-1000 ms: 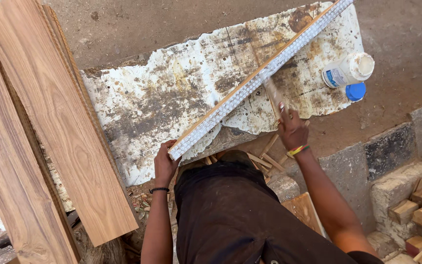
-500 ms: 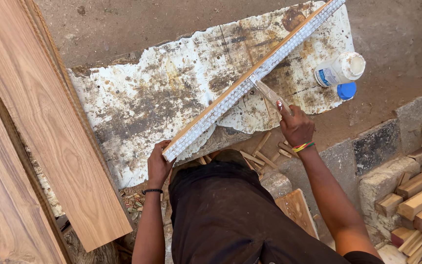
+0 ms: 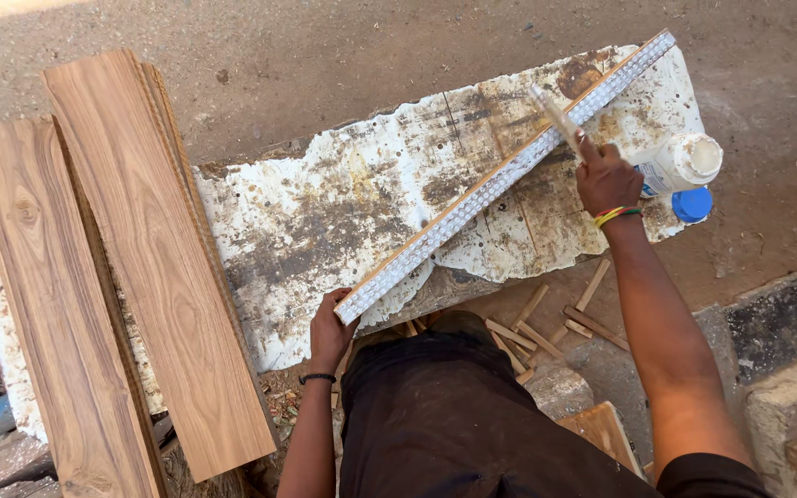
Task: The person applies white glue to a long, thin wooden strip using a brush. They repeatedly dip the brush into a container of glue and spread it along the length of the strip. The person also handles a larger wooden board, moving it aside to access the work area.
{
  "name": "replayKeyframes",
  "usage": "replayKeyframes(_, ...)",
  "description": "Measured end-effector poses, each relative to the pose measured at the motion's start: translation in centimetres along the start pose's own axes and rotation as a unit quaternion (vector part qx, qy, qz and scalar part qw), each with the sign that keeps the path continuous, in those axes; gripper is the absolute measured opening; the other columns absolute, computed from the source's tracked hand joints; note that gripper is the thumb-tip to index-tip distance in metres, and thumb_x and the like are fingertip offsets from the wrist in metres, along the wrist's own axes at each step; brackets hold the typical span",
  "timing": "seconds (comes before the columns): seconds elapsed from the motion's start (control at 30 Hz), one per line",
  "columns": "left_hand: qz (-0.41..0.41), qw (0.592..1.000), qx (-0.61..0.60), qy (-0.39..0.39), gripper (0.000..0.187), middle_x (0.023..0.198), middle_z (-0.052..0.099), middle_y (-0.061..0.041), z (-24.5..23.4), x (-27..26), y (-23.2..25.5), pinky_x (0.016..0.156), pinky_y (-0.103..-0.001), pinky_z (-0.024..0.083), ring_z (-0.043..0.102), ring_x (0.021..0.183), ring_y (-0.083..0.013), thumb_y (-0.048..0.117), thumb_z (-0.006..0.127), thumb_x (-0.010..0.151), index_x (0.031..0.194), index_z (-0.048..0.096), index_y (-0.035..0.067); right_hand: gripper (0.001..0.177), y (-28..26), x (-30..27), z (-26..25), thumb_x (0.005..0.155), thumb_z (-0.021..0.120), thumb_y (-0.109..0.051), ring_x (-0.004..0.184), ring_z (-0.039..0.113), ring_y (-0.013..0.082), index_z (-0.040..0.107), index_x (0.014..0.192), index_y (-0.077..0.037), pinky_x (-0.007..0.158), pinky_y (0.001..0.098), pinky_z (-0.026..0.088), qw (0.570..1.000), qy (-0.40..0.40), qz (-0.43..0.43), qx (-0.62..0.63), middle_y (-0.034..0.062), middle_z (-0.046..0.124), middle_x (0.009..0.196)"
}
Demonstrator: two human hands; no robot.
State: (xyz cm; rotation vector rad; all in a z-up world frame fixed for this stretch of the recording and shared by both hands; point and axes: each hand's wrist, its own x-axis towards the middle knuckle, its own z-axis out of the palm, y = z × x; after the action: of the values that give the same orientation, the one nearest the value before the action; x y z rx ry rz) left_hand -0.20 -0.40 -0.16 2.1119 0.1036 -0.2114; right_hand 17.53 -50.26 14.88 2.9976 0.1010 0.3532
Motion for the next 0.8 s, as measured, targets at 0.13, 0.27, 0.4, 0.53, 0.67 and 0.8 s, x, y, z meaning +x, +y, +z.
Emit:
replayKeyframes(0.13,0.010,0.999,-0.027,0.016,0.049,0.124,0.071,-0.012,0.3,-0.1,0.4,0.077,-0.043,0.059,0.072,0.102,-0.0334,0.006,0.083,0.078,0.119,0.057,0.006,0.056,-3.7,-6.0,1.9,0.094,0.066,-0.010,0.071,0.069,0.0267,0.052,0.148,-0.017,0.053,0.0394,0.055,0.998,-0.007,-0.026,0.056,0.0138,0.066,0.103)
replayKeyframes(0.27,0.029,0.999,-0.014,0.015,0.053,0.120,0.069,-0.014,0.1,-0.3,0.2,0.086,-0.043,0.057,0.069,0.107,-0.0346,0.005,0.085,0.075,0.121,0.059,0.006,0.058,-12.4,-14.4,-0.1,0.096,0.069,-0.020,0.058,0.067,0.0206,0.049,0.150,-0.021,0.040,0.0307,0.054,0.990,-0.071,-0.051,0.114,0.0149,0.068,0.096)
replayKeyframes(0.4,0.056,0.998,-0.032,0.020,0.052,0.118,0.069,-0.014,0.0,0.1,0.7,0.088,-0.042,0.056,0.068,0.107,-0.0332,0.006,0.083,0.076,0.123,0.060,0.004,0.057,-13.8,-16.1,-4.3,0.085,0.074,-0.021,0.068,0.071,0.0272,0.058,0.139,-0.024,0.048,0.0383,0.057,0.986,-0.003,-0.065,0.152,0.0166,0.069,0.102)
replayKeyframes(0.53,0.044,0.999,-0.020,-0.001,0.042,0.117,0.068,-0.015,0.1,0.2,1.1,0.087,-0.040,0.056,0.069,0.104,-0.0304,0.014,0.079,0.086,0.123,0.061,0.004,0.062,-8.5,-14.4,-3.3,0.081,0.071,-0.010,0.078,0.072,0.0302,0.063,0.141,-0.026,0.054,0.0400,0.058,0.993,0.056,-0.067,0.076,0.0149,0.070,0.105)
replayKeyframes(0.67,0.035,0.999,-0.012,-0.005,0.043,0.118,0.068,-0.016,0.0,0.2,1.1,0.087,-0.040,0.056,0.069,0.104,-0.0301,0.017,0.078,0.088,0.124,0.061,0.002,0.043,0.8,-9.6,-1.4,0.087,0.072,-0.012,0.073,0.067,0.0272,0.069,0.128,-0.024,0.053,0.0410,0.054,0.996,0.052,-0.065,0.018,0.0098,0.065,0.091)
replayKeyframes(0.8,0.042,0.999,-0.011,0.011,0.042,0.122,0.067,-0.017,0.4,0.0,1.3,0.089,-0.040,0.055,0.068,0.108,-0.0303,0.018,0.078,0.088,0.123,0.062,0.002,0.046,5.1,-4.7,-0.8,0.086,0.072,-0.013,0.076,0.066,0.0275,0.070,0.132,-0.016,0.060,0.0430,0.054,0.996,0.091,0.004,0.025,0.0071,0.062,0.090)
